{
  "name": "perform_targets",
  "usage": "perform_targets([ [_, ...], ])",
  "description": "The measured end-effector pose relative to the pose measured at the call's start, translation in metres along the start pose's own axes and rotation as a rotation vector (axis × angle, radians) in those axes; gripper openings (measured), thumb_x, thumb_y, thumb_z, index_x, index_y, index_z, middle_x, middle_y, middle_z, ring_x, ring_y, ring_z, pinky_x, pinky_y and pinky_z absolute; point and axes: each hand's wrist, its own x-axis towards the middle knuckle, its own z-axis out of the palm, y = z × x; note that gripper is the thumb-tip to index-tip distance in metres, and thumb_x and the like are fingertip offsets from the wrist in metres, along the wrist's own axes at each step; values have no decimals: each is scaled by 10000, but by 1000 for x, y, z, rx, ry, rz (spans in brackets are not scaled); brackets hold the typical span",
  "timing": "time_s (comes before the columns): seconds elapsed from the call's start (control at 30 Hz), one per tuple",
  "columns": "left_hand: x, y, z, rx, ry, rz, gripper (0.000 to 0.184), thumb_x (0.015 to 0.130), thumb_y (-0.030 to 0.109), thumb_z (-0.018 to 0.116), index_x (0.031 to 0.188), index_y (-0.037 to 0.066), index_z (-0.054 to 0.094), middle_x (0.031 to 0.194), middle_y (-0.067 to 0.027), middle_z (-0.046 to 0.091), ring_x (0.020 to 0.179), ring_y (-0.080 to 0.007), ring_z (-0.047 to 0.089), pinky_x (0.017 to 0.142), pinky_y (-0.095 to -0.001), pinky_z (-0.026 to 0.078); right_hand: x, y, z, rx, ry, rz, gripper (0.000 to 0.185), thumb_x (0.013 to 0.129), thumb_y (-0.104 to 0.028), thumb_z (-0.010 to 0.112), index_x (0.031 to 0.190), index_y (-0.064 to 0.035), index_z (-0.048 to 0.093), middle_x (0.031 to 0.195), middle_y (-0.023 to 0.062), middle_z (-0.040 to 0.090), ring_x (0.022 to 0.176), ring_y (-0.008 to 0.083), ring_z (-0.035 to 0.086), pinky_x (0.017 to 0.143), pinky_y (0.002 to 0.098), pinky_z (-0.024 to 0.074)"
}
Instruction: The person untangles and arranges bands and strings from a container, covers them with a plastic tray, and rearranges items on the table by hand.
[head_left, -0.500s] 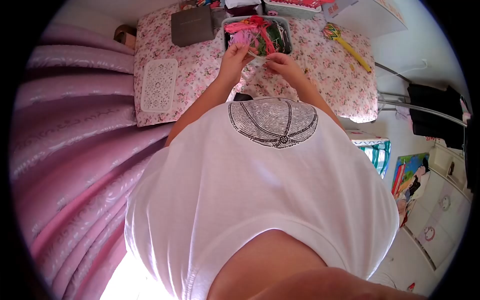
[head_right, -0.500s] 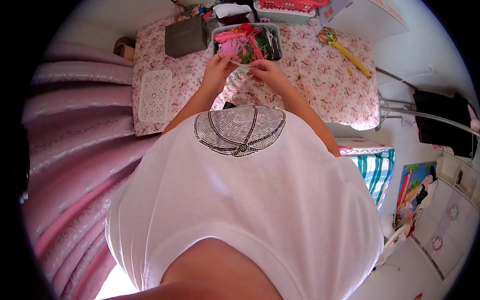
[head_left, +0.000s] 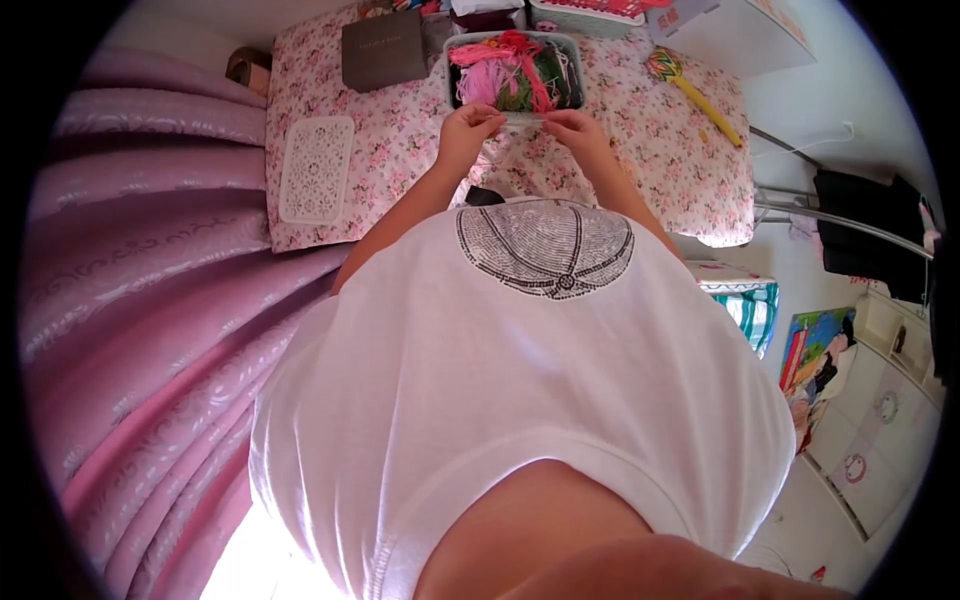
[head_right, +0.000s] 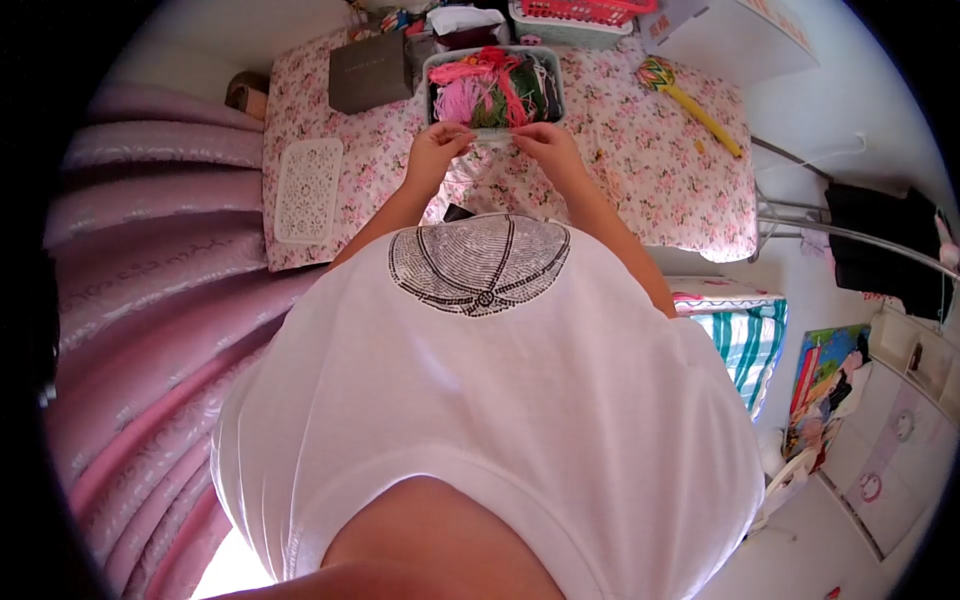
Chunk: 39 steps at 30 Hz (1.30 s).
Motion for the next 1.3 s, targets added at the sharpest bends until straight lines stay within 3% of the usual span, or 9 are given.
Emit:
perform_targets([
  [0.17, 5, -8, -10, 325, 0, 95, 116, 692, 104, 627, 756, 16, 584, 638, -35, 573, 608, -88, 532, 541, -222, 418, 11, 13, -1, -169, 74, -135, 145, 716, -90, 596, 835, -8, 594, 669, 9, 563, 582, 66, 485, 513, 194, 375],
  [0.37, 24, -6, -14, 674, 86, 189, 136, 695, 137, 620, 783, 36, 601, 667, -48, 566, 609, -117, 520, 567, -238, 409, 34, 10, 7, -545, 203, -233, 146, 672, -137, 620, 792, -54, 608, 658, 65, 584, 578, 173, 542, 532, 282, 418],
  [0.47, 33, -2, -13, 817, 136, 336, 122, 674, 137, 617, 755, 47, 603, 676, -66, 566, 625, -161, 525, 576, -269, 402, 43, 9, 6, -698, 213, -304, 143, 658, -147, 617, 774, -64, 607, 678, 82, 583, 630, 235, 542, 581, 330, 423],
  [0.57, 46, 0, -15, 960, 192, 530, 110, 658, 143, 613, 725, 57, 602, 685, -69, 562, 652, -201, 514, 595, -305, 387, 49, -8, 12, -804, 297, -440, 123, 675, -96, 598, 785, -42, 600, 714, 100, 583, 651, 214, 543, 595, 297, 425],
  [0.67, 57, -2, -15, 980, 272, 449, 83, 637, 175, 617, 686, 110, 600, 684, -25, 549, 718, -213, 504, 627, -344, 348, 65, -9, 14, -862, 289, -485, 108, 664, -97, 603, 763, -55, 600, 718, 84, 583, 696, 241, 529, 642, 320, 420],
  [0.77, 74, -5, -18, 963, 356, 509, 78, 655, 182, 601, 700, 118, 601, 695, -22, 553, 720, -214, 504, 635, -354, 331, 82, -10, 13, -825, 255, -488, 104, 655, -100, 607, 753, -63, 600, 722, 74, 585, 713, 252, 521, 661, 332, 414],
  [1.07, 110, -6, -26, 958, 423, 472, 108, 663, 141, 596, 737, 66, 571, 670, -61, 555, 699, -241, 499, 629, -336, 382, 134, 0, 10, -915, 198, -505, 104, 623, -135, 615, 726, -122, 614, 735, 44, 575, 774, 242, 500, 668, 389, 371],
  [1.3, 108, -4, -23, 1151, 383, 319, 97, 658, 177, 578, 692, 91, 551, 669, -33, 552, 738, -234, 485, 648, -395, 319, 133, 10, 13, -1127, 214, -472, 107, 652, -151, 588, 746, -111, 619, 841, 27, 567, 817, 250, 492, 692, 392, 376],
])
